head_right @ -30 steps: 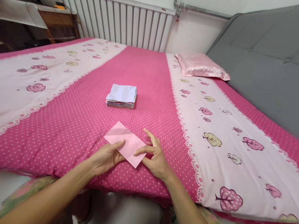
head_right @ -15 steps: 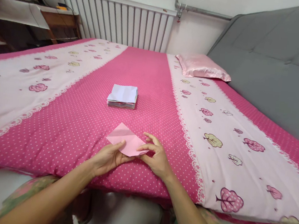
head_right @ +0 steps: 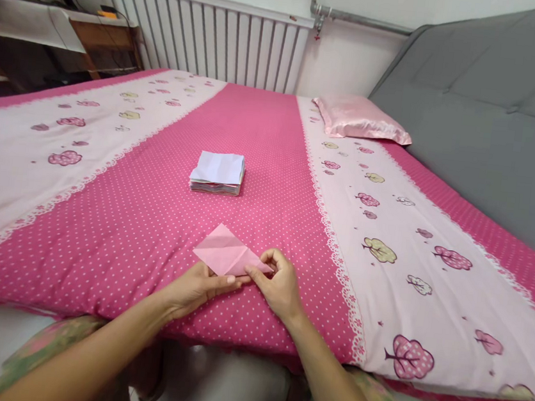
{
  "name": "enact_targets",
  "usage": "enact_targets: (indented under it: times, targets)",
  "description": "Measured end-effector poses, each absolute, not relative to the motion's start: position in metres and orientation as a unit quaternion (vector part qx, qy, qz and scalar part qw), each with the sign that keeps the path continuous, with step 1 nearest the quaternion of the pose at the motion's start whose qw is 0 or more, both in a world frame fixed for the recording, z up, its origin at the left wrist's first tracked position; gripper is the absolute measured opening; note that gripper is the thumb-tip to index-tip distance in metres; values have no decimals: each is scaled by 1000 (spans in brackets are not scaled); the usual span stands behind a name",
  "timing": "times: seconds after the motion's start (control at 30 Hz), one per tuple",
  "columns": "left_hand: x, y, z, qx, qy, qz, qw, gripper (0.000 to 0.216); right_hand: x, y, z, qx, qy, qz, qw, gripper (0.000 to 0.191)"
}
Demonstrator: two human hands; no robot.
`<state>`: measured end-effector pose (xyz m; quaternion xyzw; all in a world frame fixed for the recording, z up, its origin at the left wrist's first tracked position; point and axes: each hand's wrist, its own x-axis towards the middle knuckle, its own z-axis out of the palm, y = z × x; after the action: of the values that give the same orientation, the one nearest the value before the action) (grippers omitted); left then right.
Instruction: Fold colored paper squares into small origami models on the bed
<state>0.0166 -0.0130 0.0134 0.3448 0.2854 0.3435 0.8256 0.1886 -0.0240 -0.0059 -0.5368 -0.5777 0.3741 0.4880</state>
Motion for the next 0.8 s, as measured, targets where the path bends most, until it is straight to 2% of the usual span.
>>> enact_targets:
  times: [0.2, 0.43, 0.8]
  targets:
    - [20, -11, 8, 321, 360, 337, 809, 22, 187, -26, -4, -492, -518, 481, 509, 32]
    - [21, -8, 12, 289, 377, 370, 798, 8, 190, -25, 4, -488, -466, 584, 452, 29]
    - [21, -6, 10, 297, 399, 410, 764, 5, 193, -27, 9, -496, -456, 630, 387, 29]
